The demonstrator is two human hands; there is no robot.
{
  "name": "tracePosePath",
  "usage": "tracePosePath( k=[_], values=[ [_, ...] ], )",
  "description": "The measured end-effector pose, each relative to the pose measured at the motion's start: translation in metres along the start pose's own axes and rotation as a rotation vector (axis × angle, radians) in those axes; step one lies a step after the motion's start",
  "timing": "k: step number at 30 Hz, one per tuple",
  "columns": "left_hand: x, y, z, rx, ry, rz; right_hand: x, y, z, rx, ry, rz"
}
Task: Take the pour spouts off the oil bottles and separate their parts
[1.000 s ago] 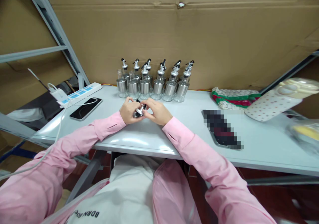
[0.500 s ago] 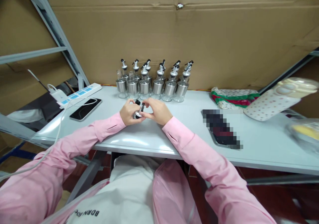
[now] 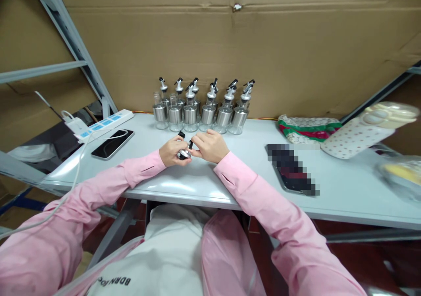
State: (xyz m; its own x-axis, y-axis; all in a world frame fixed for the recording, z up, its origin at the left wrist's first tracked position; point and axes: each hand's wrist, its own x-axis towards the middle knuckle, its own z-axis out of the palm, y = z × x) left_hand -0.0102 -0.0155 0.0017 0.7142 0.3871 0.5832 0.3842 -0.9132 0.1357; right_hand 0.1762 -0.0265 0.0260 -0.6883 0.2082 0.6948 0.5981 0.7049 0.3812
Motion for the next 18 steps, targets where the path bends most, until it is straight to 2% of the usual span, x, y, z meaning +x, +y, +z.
tracePosePath(
  k=[5,12,18],
  values=[
    [0.0004,0.0009,0.0023,0.01,0.083,0.035,0.0018,-0.0008,-0.0002,-0.078,0.082,-0.064],
    [-0.0001,0.0044,0.001,0.024,0.191,0.073,-0.0006,-0.0013,0.0025,-0.069,0.012,-0.047],
    [-0.0017,0.0064,0.0029,-0.024,0.231,0.081,0.0038,-0.0047,0.0,-0.099,0.131,-0.114]
  ],
)
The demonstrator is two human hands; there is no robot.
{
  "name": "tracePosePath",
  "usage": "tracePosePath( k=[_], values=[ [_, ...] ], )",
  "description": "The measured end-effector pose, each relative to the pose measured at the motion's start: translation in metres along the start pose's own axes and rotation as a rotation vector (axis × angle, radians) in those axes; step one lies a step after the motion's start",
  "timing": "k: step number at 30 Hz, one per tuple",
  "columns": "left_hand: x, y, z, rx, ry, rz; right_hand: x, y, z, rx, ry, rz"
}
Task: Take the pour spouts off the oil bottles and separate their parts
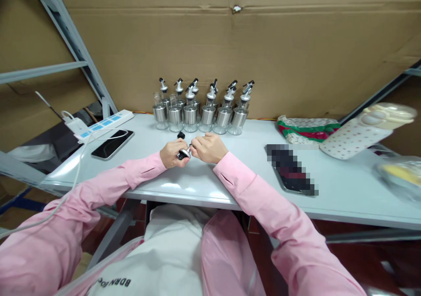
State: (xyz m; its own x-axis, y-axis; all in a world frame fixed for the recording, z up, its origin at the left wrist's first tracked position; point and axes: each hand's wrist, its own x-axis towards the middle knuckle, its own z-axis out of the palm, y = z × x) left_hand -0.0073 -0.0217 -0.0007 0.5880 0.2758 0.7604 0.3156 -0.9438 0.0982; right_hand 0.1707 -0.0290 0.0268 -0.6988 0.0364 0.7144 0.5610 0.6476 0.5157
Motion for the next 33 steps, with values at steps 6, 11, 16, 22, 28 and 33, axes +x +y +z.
tracePosePath(
  k=[6,11,16,22,28,33],
  values=[
    [0.0001,0.003,0.0001,-0.032,-0.047,-0.041,-0.0002,-0.0002,-0.0003,0.009,-0.007,-0.027],
    [0.0024,0.0069,-0.0011,-0.028,-0.006,0.028,-0.0034,0.0004,0.0003,0.036,-0.054,-0.026],
    [0.0045,0.0088,-0.0018,-0.015,0.005,0.06,-0.0018,0.0002,-0.0005,0.047,-0.012,-0.002],
    [0.0051,0.008,-0.0009,-0.003,0.049,0.126,-0.0005,-0.0007,0.0002,0.059,0.032,-0.024],
    [0.0032,0.0065,0.0009,-0.023,0.002,0.102,-0.0009,-0.001,0.001,0.062,0.018,-0.041],
    [0.0023,0.007,0.0007,-0.068,-0.037,0.055,-0.0022,-0.0004,0.0014,0.085,0.009,-0.032]
  ],
)
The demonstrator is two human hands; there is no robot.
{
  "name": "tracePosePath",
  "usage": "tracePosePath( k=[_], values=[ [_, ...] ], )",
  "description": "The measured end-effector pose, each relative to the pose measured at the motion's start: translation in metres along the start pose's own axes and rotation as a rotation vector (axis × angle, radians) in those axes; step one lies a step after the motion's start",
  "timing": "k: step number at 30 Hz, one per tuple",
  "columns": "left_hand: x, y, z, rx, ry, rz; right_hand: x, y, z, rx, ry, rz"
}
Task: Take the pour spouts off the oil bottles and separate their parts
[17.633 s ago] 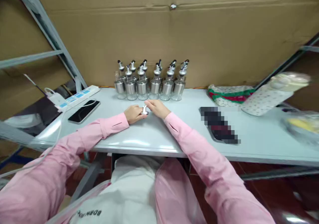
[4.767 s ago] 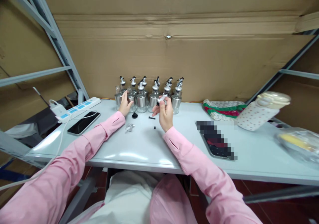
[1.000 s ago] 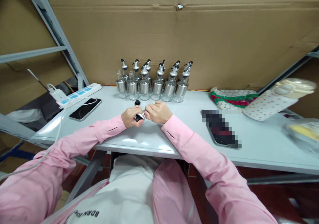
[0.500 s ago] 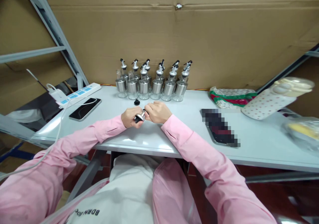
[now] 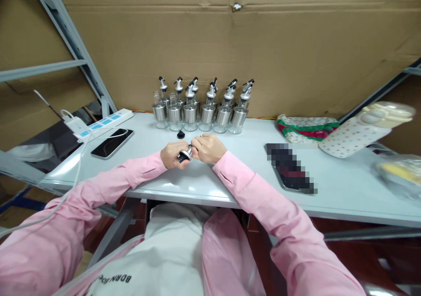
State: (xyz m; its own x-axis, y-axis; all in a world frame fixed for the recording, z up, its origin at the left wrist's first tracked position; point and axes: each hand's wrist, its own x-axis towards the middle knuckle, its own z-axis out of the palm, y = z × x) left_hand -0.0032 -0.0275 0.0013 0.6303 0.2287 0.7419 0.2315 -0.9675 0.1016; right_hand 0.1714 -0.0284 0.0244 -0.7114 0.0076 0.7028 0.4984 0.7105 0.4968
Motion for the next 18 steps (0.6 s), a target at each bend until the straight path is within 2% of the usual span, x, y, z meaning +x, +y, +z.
tracePosePath(
  k=[6,13,18],
  values=[
    [-0.002,-0.002,0.001,-0.012,-0.073,-0.1,-0.004,0.0,0.003,0.035,-0.033,0.022],
    [0.002,-0.002,-0.008,0.035,-0.022,-0.037,-0.004,0.001,0.002,0.074,0.004,0.202],
    [0.006,0.012,-0.013,0.065,-0.009,-0.072,-0.003,0.001,-0.001,0.118,0.002,0.215]
  ],
)
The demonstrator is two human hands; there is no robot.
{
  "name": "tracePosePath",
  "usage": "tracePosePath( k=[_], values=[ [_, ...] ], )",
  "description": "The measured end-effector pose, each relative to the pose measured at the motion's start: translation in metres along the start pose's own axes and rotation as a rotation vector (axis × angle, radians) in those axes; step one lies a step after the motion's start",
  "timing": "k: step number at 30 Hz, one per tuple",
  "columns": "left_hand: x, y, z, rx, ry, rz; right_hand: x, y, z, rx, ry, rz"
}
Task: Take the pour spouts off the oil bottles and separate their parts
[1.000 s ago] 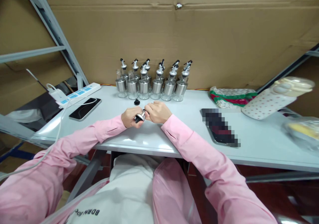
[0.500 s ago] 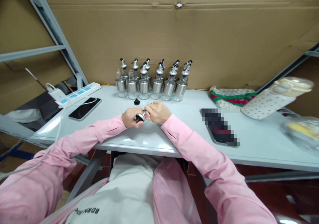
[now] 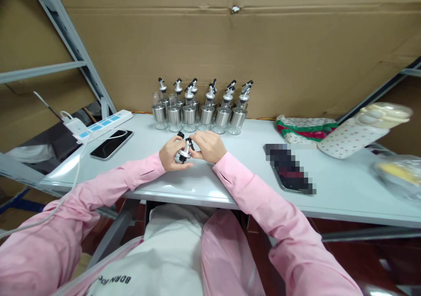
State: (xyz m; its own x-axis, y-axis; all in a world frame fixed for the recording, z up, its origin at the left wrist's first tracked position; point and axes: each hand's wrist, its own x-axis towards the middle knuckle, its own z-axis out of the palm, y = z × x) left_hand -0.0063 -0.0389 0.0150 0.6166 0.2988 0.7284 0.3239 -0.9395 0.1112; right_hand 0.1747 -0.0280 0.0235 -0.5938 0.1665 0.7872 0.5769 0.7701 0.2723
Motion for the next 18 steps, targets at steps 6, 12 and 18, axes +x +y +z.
tracePosePath(
  k=[6,12,18],
  values=[
    [0.001,0.013,0.002,-0.125,-0.026,-0.294,0.0,0.0,-0.001,-0.003,-0.025,0.037],
    [0.003,0.01,0.002,-0.208,-0.06,-0.43,0.002,-0.002,0.001,0.032,-0.082,0.027],
    [0.002,0.007,0.004,-0.212,-0.119,-0.349,0.002,-0.004,0.002,-0.019,-0.062,-0.038]
  ],
)
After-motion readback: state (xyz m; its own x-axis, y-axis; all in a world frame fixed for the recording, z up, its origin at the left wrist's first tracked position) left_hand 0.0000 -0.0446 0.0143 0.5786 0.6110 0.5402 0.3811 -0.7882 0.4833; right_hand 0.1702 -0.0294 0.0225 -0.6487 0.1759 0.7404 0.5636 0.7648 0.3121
